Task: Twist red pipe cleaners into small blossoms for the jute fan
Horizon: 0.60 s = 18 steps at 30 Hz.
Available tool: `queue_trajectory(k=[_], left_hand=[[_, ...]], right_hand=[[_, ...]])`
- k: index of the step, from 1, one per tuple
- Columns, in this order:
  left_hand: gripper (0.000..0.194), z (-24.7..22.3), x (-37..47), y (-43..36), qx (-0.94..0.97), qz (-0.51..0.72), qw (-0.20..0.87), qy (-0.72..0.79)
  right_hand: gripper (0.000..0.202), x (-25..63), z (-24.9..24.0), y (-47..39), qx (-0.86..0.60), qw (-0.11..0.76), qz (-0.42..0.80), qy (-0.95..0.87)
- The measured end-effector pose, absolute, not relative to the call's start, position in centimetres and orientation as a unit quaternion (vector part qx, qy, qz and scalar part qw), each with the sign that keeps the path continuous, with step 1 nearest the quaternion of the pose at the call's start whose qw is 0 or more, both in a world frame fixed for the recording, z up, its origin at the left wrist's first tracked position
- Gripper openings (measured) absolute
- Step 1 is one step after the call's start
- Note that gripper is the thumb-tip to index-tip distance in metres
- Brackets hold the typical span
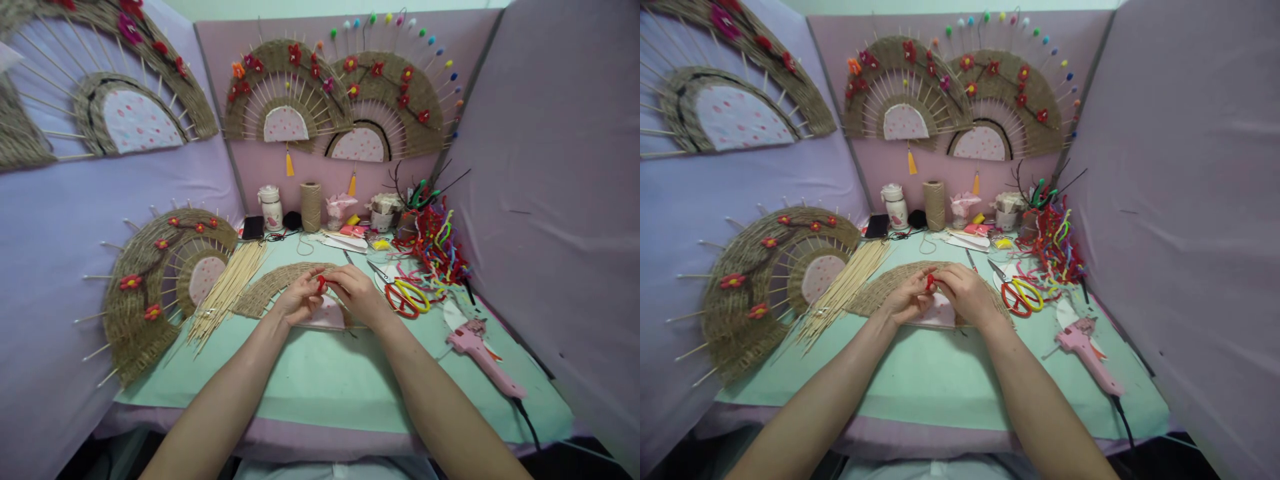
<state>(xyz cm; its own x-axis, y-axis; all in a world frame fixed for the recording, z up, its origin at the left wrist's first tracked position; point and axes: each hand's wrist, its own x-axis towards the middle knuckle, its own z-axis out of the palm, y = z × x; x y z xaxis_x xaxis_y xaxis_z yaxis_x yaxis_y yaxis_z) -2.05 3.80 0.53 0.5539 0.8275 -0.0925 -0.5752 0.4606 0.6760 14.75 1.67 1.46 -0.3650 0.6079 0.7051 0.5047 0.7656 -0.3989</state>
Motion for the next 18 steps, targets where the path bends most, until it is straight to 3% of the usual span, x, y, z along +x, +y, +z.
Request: queue_trajectory(k=[10,18], left_hand=[[0.048,0.0,-1.26,3.95,0.357,0.509,0.747,0.236],[0.03,0.09,-1.33,4.26,0.571,0.529,0.53,0.338]], right_hand=[[0.015,14.05,1.5,1.6,-0.375,0.468,0.09,-0.795],[0.02,14.04,0.65,2.23,-0.455,0.439,0.241,-0.736]])
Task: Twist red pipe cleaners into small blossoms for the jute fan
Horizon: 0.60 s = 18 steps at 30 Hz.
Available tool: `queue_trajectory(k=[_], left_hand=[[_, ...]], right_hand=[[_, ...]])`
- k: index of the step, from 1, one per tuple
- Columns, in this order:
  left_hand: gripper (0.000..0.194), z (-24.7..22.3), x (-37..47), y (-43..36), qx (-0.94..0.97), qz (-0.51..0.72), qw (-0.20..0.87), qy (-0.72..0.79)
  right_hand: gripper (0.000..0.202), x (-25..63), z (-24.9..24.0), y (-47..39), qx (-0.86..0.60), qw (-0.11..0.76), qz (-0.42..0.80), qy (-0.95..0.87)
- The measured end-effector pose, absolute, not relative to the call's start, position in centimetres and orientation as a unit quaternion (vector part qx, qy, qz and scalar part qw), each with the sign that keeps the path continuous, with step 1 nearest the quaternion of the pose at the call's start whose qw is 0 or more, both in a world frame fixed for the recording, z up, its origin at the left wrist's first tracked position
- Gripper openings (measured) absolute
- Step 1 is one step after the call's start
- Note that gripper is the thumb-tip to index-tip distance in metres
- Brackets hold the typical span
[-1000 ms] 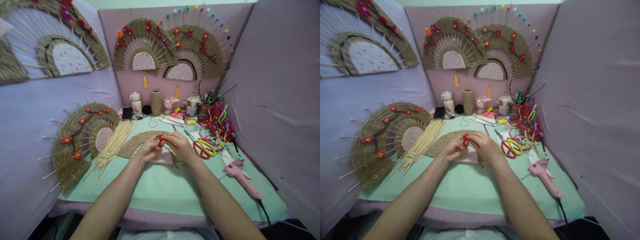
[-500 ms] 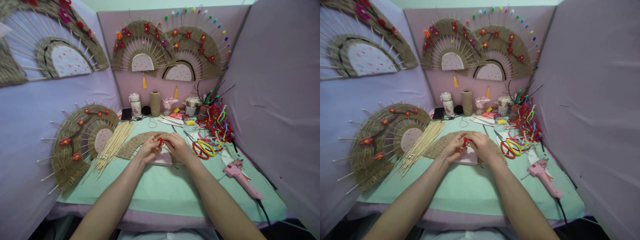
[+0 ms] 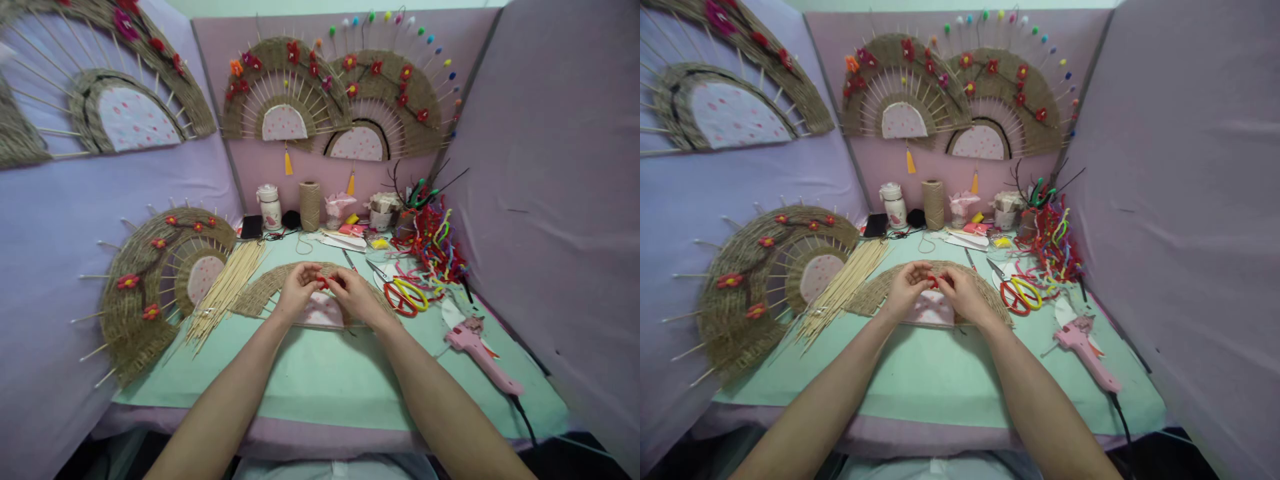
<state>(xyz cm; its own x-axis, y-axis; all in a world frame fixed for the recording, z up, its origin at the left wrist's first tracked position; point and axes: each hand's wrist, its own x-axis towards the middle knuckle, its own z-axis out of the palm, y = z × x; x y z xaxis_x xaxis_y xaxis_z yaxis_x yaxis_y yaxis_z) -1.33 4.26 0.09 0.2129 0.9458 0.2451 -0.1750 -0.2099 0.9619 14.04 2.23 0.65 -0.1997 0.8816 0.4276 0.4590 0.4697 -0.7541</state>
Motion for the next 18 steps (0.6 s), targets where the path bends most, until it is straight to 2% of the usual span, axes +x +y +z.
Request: queue_trajectory(k=[6,10,12,14,18], left_hand=[[0.028,-0.1,-1.5,3.9,0.738,0.466,0.295,0.388],[0.02,0.0,-1.4,3.6,0.795,0.422,0.226,0.373],[0.017,0.0,-1.4,3.7,0.791,0.424,0.242,0.37],[0.018,-0.1,-1.4,3.9,0.743,0.461,0.311,0.371],[0.031,-0.2,-1.6,4.6,0.585,0.532,0.499,0.355]], right_hand=[[0.024,14.9,0.0,2.9,-0.445,0.378,0.485,-0.651],[0.022,14.9,-0.8,3.3,-0.403,0.372,0.628,-0.552],[0.023,14.8,-1.1,3.4,-0.394,0.372,0.661,-0.519],[0.023,14.8,-0.9,3.4,-0.402,0.396,0.642,-0.519],[0.032,14.9,0.4,2.9,-0.421,0.479,0.482,-0.601]])
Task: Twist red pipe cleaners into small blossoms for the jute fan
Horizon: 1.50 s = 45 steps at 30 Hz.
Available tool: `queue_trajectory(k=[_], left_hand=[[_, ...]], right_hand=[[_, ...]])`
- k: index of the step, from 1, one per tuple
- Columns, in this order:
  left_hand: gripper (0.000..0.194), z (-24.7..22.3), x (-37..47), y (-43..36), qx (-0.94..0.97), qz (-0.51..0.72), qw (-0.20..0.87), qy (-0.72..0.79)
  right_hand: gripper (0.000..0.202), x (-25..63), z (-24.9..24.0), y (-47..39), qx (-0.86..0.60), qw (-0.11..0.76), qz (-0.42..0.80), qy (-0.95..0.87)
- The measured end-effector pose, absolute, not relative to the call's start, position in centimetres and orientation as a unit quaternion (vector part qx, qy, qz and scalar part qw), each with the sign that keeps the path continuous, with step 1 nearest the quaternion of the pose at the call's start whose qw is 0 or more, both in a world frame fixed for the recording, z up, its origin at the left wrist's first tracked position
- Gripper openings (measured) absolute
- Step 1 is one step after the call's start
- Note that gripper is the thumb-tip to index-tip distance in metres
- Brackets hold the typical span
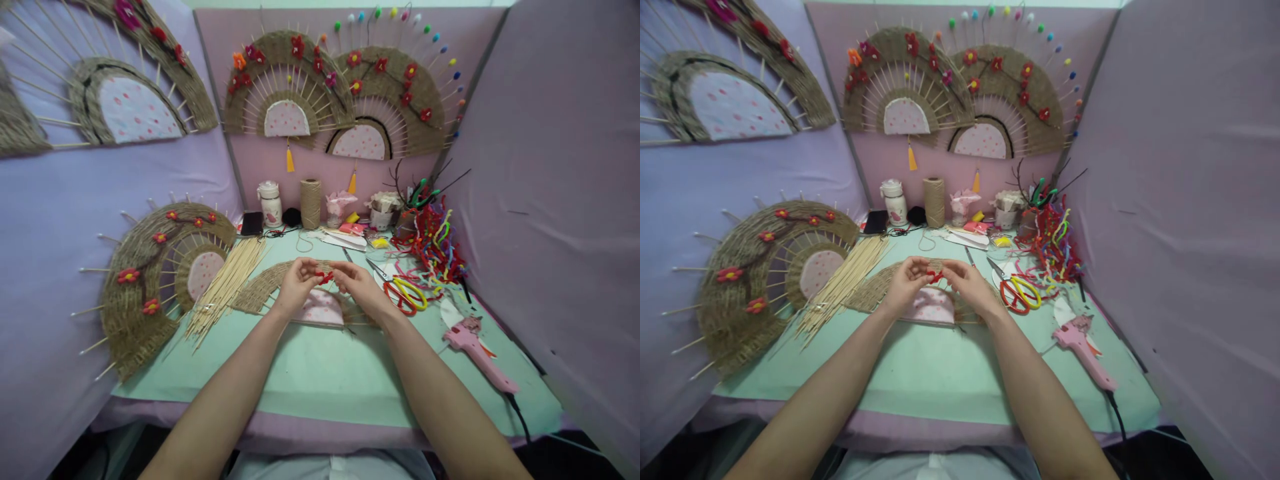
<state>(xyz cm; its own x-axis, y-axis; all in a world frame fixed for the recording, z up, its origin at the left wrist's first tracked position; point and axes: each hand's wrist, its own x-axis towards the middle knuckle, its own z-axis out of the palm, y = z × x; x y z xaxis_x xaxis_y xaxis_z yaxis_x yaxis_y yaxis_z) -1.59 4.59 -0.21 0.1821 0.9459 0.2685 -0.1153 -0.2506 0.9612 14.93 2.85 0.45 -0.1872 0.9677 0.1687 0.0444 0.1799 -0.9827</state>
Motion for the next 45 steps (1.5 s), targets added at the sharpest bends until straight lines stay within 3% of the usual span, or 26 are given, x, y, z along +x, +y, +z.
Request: queue_trajectory(k=[3,6,13,34,45], left_hand=[[0.037,-0.2,-1.8,4.8,0.517,0.541,0.565,0.348],[0.041,0.0,-1.9,4.6,0.508,0.522,0.601,0.33],[0.037,0.2,-1.7,4.3,0.533,0.504,0.582,0.352],[0.033,-0.2,-1.0,3.9,0.54,0.529,0.579,0.303],[0.02,0.0,0.0,3.3,0.561,0.591,0.498,0.297]], right_hand=[[0.037,15.0,1.4,2.2,-0.379,0.48,0.378,-0.695],[0.026,14.9,1.7,1.9,-0.362,0.466,0.307,-0.747],[0.015,15.0,1.5,2.1,-0.407,0.428,0.268,-0.761],[0.016,14.5,1.6,2.0,-0.394,0.449,0.447,-0.666],[0.019,13.1,-0.1,2.6,-0.399,0.503,0.565,-0.519]])
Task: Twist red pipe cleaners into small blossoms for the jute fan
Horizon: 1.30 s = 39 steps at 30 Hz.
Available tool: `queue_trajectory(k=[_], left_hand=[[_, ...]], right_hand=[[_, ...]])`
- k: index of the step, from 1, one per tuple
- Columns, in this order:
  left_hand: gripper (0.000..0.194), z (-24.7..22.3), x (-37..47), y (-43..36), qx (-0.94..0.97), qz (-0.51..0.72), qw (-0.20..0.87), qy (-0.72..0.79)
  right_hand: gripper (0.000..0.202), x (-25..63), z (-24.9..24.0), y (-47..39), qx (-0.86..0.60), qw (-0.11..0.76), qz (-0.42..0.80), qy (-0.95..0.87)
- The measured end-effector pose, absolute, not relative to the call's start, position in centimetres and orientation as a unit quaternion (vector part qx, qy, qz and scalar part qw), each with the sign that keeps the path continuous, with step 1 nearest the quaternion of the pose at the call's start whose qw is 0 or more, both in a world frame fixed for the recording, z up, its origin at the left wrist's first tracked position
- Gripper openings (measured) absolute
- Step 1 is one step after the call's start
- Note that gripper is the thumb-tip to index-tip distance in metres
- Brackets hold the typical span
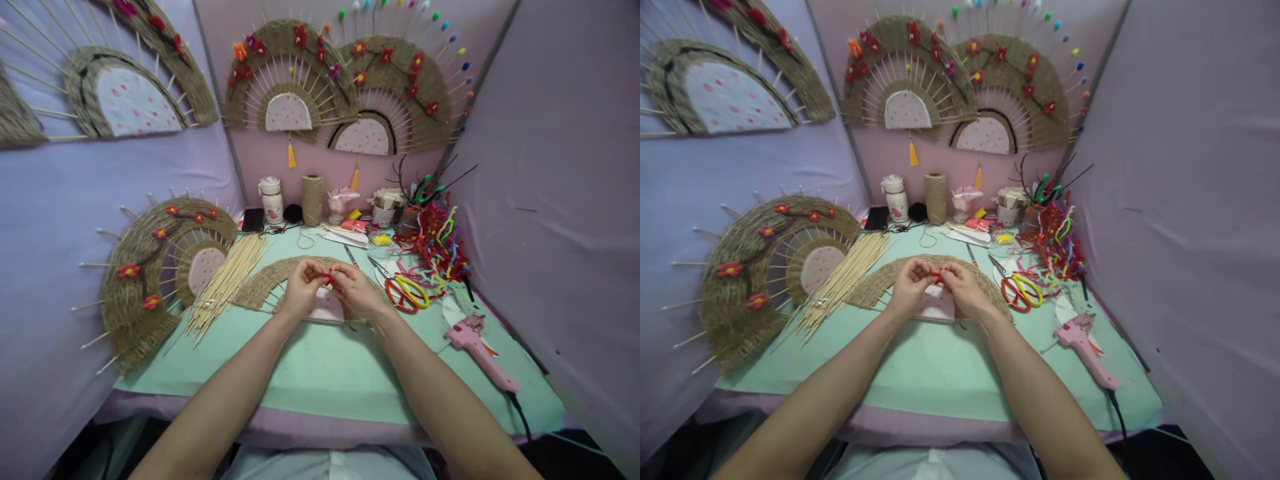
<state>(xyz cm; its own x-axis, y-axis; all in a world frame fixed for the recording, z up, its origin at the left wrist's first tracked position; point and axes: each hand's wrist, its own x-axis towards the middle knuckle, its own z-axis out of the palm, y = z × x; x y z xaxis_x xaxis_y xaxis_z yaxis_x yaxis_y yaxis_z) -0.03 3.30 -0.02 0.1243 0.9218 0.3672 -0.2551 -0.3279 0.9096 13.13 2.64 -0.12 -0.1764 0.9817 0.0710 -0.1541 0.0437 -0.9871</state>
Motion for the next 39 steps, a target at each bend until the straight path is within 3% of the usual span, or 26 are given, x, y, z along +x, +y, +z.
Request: queue_trajectory(k=[3,8,12,17,26,33,39], left_hand=[[0.011,0.0,-0.6,3.0,0.657,0.543,0.411,0.324],[0.014,0.0,-0.7,2.5,0.781,0.424,0.29,0.354],[0.014,-0.7,0.0,3.4,0.664,0.498,0.372,0.415],[0.029,-0.7,0.0,4.5,0.518,0.56,0.493,0.418],[0.036,-1.1,0.0,4.1,0.554,0.557,0.473,0.399],[0.031,-0.5,0.9,3.4,0.52,0.6,0.429,0.432],[0.036,-0.3,1.3,3.7,0.457,0.581,0.475,0.477]], right_hand=[[0.019,13.8,-0.1,2.7,-0.403,0.452,0.597,-0.526],[0.018,14.7,-0.5,3.0,-0.426,0.384,0.611,-0.546],[0.024,14.7,-0.6,3.4,-0.44,0.419,0.6,-0.52],[0.024,14.3,-0.2,3.3,-0.49,0.521,0.381,-0.586],[0.013,13.6,0.0,2.4,-0.462,0.467,0.181,-0.732],[0.017,13.1,-0.4,2.3,-0.495,0.5,0.145,-0.695],[0.016,12.3,-0.8,2.2,-0.508,0.537,0.127,-0.661]])
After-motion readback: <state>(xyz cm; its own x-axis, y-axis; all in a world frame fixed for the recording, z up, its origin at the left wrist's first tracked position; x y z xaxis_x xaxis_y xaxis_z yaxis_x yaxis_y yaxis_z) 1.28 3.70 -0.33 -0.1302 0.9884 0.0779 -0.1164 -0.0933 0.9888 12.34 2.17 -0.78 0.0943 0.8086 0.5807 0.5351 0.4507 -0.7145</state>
